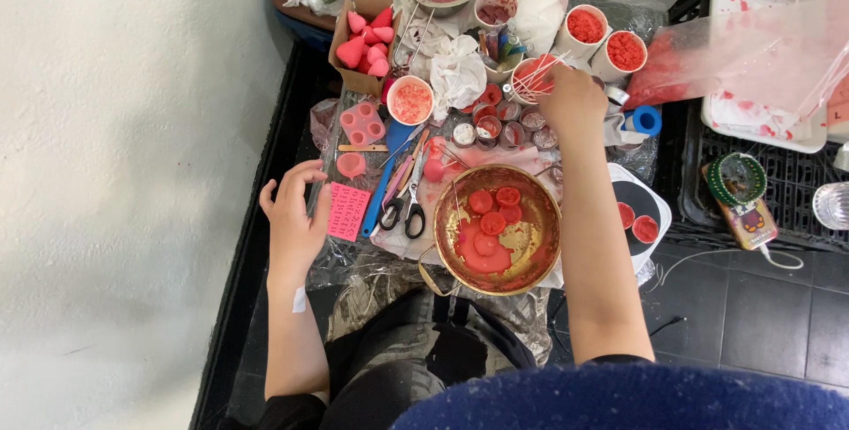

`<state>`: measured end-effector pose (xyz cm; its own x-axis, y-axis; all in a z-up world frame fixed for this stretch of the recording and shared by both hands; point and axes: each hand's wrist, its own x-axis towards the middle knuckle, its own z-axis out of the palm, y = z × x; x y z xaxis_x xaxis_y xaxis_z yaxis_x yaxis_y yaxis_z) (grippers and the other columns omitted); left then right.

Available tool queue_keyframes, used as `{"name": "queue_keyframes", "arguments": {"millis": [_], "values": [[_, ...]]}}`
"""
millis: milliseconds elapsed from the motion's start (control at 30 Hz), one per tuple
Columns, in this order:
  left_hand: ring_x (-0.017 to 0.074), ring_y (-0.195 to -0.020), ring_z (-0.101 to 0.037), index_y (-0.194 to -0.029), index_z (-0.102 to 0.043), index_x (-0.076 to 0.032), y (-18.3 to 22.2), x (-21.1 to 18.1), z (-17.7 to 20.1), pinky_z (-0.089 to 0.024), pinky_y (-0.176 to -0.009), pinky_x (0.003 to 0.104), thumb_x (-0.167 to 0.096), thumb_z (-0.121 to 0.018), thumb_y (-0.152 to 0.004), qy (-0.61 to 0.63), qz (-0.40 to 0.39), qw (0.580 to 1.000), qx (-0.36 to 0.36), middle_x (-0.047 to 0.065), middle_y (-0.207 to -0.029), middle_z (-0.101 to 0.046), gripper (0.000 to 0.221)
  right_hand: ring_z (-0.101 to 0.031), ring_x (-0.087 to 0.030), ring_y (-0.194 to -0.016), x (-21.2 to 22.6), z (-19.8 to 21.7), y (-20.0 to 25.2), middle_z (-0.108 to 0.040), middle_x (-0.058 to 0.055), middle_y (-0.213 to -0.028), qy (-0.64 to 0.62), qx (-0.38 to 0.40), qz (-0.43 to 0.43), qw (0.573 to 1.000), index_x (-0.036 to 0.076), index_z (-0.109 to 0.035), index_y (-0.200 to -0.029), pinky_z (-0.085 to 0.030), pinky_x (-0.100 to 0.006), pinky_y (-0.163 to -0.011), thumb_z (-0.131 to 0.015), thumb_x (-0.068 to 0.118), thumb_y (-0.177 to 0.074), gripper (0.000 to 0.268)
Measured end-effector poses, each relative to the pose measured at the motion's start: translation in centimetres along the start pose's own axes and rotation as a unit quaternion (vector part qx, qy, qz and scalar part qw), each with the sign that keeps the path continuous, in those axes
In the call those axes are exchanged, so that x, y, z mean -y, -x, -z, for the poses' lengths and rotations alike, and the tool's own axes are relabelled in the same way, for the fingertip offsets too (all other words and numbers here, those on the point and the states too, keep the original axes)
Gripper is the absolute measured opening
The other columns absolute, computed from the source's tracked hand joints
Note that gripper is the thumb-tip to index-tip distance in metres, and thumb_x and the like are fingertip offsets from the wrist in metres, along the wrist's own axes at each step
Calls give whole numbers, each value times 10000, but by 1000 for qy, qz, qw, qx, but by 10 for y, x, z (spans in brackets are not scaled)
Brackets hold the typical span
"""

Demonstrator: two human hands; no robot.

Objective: The recorder is trimming red wax petals with scissors and assembling them into small metal containers to create decorative wax roses.

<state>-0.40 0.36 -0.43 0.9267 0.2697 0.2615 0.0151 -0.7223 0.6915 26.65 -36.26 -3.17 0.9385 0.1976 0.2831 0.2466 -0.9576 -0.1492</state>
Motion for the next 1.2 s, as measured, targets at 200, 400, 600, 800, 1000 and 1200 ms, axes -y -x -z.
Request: {"name": "queue_keyframes", "arguments": {"millis": [200,400,600,800,1000,1200], "values": [[222,-1256,-608,-1150,-580,-107,2,0,-2,-201,-1198,527,-168,-622,-1019,0,-2,1000,0,44,-1324,-655,151,-719,-317,-793,15,42,15,-764,-104,-878,-107,-59,-70,990,121,-785,-929,-549,-435,-692,-763,196,-888,88],[255,-1300,-572,-1297,-581,-114,0,2,-11,-243,-1161,517,-250,-741,-930,-42,-28,999,14,80,-1399,-610,424,-772,-236,-817,37,61,59,-763,-86,-1031,-289,-109,-91,947,121,-663,-1271,-588,-412,-727,-493,-25,-946,394],[358,-1330,-512,-1447,-503,-67,-11,17,-43,-316,-1083,489,-274,-826,-821,-39,-62,997,1,176,-1478,-521,734,-756,-326,-926,79,48,103,-763,-167,-1050,-267,-76,-9,961,115,-644,-1318,-581,-426,-769,-638,6,-966,368],[379,-1252,-601,-1417,-536,-64,-16,37,-65,-468,-1046,467,-114,-777,-879,13,-56,998,12,175,-1367,-623,592,-714,-382,-1069,95,66,131,-729,-194,-1206,-308,-67,-5,949,95,-633,-1396,-567,-445,-876,-537,-85,-954,486],[384,-1220,-618,-1421,-530,-60,-17,41,-66,-495,-1018,453,-103,-774,-885,12,-26,1000,9,189,-1319,-633,590,-741,-335,-1100,105,69,165,-740,-181,-1174,-365,-13,6,931,75,-665,-1275,-570,-387,-940,-541,-111,-946,398],[368,-1353,-504,-1450,-508,-60,-8,25,-60,-360,-1115,502,-174,-812,-878,-38,-78,995,-46,174,-1467,-531,658,-764,-264,-1135,96,53,205,-758,-112,-1191,-407,25,-83,909,68,-674,-1232,-577,-348,-972,-657,-78,-938,329]]}}
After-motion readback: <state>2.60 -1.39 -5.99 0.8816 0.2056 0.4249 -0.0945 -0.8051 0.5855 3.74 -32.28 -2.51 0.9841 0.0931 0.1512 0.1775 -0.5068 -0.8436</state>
